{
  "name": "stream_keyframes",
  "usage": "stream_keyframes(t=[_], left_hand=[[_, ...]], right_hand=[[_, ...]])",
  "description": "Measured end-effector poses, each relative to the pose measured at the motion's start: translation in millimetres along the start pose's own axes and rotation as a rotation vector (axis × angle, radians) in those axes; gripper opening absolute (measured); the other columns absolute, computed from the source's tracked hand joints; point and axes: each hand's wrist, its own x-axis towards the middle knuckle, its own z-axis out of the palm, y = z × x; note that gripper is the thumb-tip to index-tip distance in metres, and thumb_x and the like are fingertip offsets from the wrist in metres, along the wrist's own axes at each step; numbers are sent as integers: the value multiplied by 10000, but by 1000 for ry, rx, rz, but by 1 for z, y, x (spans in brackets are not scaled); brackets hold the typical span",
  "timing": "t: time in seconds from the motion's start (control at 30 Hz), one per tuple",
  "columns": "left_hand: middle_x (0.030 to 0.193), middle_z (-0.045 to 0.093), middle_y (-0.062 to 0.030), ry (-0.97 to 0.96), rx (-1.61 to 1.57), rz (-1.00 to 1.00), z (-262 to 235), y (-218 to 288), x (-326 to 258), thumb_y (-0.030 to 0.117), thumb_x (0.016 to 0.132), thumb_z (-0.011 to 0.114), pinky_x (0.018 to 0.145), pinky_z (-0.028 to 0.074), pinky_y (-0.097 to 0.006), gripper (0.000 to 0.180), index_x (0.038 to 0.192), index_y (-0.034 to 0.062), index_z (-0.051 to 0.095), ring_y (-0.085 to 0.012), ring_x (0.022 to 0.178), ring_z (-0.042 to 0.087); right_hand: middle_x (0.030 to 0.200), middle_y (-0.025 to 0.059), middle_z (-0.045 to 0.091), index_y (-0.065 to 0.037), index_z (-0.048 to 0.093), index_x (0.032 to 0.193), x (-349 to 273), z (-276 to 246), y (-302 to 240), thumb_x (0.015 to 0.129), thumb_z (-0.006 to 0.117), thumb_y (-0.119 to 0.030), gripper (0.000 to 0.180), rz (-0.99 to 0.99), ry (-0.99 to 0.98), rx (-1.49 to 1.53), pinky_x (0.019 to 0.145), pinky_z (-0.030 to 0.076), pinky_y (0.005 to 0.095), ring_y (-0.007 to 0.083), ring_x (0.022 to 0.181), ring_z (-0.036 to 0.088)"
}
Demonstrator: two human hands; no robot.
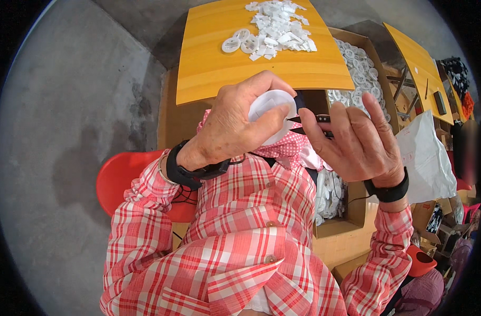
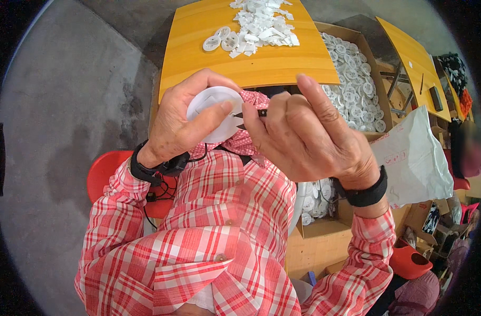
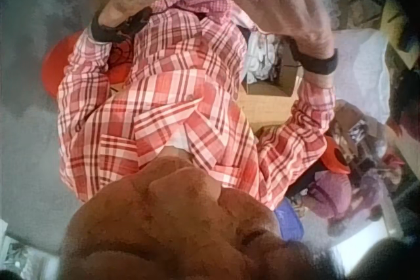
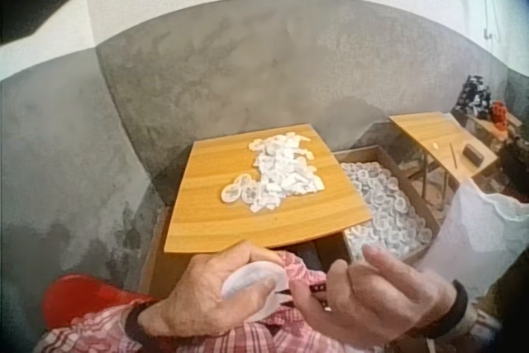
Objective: Assembling small white plastic shoe components and trimming them with pliers.
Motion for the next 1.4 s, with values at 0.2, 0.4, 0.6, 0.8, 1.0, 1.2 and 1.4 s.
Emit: stream_keyframes(t=[0.2,0.4,0.6,0.8,1.0,1.2,1.4], left_hand=[[948,657,-56,28,-157,-110,1,0,0,160,886,605,755,506,-250,225,1066,26,601,-112,861,626],[897,658,-70,119,-214,-135,4,-1,1,154,861,605,733,506,-269,220,1034,17,605,-132,823,630],[889,665,-80,159,-172,-108,8,2,-2,144,855,609,730,512,-278,219,1039,26,605,-136,819,637],[886,672,-87,171,-140,-89,11,5,-4,125,849,610,725,517,-283,215,1044,35,602,-143,814,646],[870,673,-97,206,-76,-20,13,1,-5,117,850,611,702,521,-285,211,1046,39,594,-153,794,659],[860,673,-111,210,-24,33,12,1,-6,103,851,603,687,523,-293,205,1045,35,588,-179,781,670],[860,673,-120,201,37,70,13,2,-6,90,851,596,678,526,-301,203,1045,31,585,-207,772,677]], right_hand=[[822,39,613,-163,679,1109,12,-6,5,865,636,-118,252,266,-145,343,712,545,347,163,714,617],[599,2,558,-1,653,961,0,-6,-28,883,654,-123,144,1087,-142,1341,447,405,262,105,480,501],[590,-41,529,4,639,961,13,-21,-26,956,576,-186,200,1440,-379,1936,430,327,189,13,495,447],[574,-38,521,6,644,970,15,-19,-29,958,575,-194,212,1434,-373,1929,428,327,189,14,486,444],[575,-38,523,7,648,981,16,-18,-29,953,583,-187,207,1449,-388,1924,429,330,187,13,487,450],[581,-36,534,11,650,985,18,-18,-29,949,589,-183,206,1438,-380,1920,432,338,185,13,497,469],[597,-36,541,16,650,988,16,-19,-30,945,589,-167,198,1427,-386,1914,442,338,191,14,504,468]])
